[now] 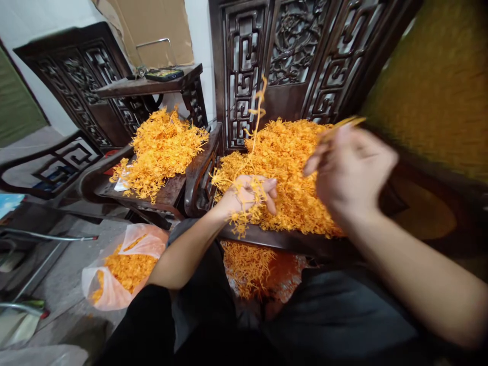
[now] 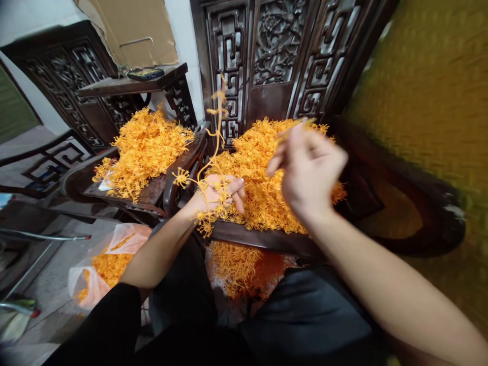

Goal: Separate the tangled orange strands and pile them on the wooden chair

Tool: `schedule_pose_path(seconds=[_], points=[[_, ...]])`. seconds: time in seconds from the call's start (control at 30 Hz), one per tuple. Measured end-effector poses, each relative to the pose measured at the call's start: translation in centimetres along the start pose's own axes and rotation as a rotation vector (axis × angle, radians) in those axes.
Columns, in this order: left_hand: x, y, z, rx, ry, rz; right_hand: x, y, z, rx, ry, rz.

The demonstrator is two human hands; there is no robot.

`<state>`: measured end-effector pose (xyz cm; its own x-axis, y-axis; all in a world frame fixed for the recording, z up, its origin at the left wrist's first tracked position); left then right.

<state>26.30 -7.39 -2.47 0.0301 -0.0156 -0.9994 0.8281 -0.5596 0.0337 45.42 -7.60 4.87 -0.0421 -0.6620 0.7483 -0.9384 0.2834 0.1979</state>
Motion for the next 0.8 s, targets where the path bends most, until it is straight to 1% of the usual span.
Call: schedule_pose_path(seconds=[0.03,0.07,0.1,0.13,0.2,0.27,0.3,0.37,0.47,0.53,0.6,0.67,0.7,0.8], points=[[0.3,-0.3,0.0,0.008,-0.011,0.025,0.0,-0.8,-0.8,-0.097,-0.009,-0.082],[0.6,-0.6,-0.1,0.019,-0.012,0.066,-0.1,-1.4,-1.4,-0.155,-0.013,-0.128],[0.8,-0.8,-0.2,0.034,-0.004,0.118,-0.4,-1.6,-1.8,-0.151,0.025,-0.130],[0.8,-0.8,-0.3,0.053,0.009,0.177,-0.8,-1.5,-1.8,-0.114,0.086,-0.104],[0.5,-0.6,-0.4,0.101,0.041,0.282,-1.5,-0.7,-1.0,0.006,0.206,-0.028],[0.1,-0.1,-0.4,0.135,0.033,0.352,-1.8,0.3,0.3,0.117,0.243,0.034],[-0.1,0.0,-0.3,0.140,0.024,0.375,-1.7,0.7,0.9,0.161,0.232,0.055],[-0.5,0.2,-0.1,0.129,0.017,0.407,-1.2,1.2,1.6,0.226,0.163,0.105],[-0.7,0.1,0.2,0.123,0.012,0.470,0.2,1.8,2.2,0.350,-0.021,0.220],[-0.4,-0.2,0.2,0.119,0.020,0.509,1.2,2.6,2.8,0.493,-0.166,0.328],[0.3,-0.6,0.0,0.103,0.027,0.506,1.7,3.8,3.8,0.673,-0.270,0.430],[1.3,-0.9,-0.4,0.096,0.011,0.474,1.6,4.8,4.8,0.806,-0.302,0.519],[1.8,-1.0,-0.6,0.102,-0.009,0.462,1.4,5.1,5.2,0.834,-0.292,0.559],[2.4,-0.7,-0.7,0.141,-0.062,0.458,0.7,5.4,5.6,0.820,-0.238,0.624]])
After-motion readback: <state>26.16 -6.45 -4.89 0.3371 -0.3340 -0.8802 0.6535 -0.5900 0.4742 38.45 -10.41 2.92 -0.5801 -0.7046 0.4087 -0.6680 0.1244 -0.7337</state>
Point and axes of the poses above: each hand's wrist, its own z-axis away from the middle knuckle, its own y-axis out of the palm, x = y × z, the point moved 5 cm from there along -z, towards the middle knuckle
